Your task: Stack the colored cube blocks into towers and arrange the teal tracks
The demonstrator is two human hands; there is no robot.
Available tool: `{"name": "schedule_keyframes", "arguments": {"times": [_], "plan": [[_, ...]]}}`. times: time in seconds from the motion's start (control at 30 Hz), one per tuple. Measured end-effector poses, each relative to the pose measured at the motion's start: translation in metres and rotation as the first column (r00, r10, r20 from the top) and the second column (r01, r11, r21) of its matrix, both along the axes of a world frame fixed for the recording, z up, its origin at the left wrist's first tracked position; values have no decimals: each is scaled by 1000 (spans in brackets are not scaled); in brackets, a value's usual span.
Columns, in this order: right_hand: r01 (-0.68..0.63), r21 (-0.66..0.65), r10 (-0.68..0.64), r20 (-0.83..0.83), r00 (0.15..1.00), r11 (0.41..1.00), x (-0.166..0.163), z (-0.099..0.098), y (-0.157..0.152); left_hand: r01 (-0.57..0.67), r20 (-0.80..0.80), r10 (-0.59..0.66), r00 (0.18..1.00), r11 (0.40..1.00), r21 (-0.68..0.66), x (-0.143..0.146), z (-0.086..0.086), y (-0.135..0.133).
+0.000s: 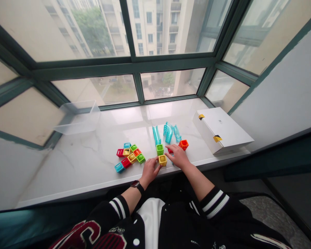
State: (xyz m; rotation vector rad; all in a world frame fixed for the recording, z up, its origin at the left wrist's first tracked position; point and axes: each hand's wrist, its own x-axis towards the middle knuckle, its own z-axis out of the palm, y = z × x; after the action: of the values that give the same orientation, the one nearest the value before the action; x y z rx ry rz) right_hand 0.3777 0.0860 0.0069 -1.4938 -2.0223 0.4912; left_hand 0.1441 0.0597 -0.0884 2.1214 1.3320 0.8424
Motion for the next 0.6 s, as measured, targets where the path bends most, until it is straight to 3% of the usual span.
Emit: {"name": "schedule_keyframes", "arguments": {"times": [0.3, 0.6], "plan": [[-49, -34, 52, 87, 995, 998, -15, -3, 46, 18, 7, -18, 1000, 1000, -20, 0, 0, 0], [-63, -110, 76, 121, 990, 992, -19, -13, 53, 6, 11, -6, 1000, 1000, -25, 0, 5, -1]]}}
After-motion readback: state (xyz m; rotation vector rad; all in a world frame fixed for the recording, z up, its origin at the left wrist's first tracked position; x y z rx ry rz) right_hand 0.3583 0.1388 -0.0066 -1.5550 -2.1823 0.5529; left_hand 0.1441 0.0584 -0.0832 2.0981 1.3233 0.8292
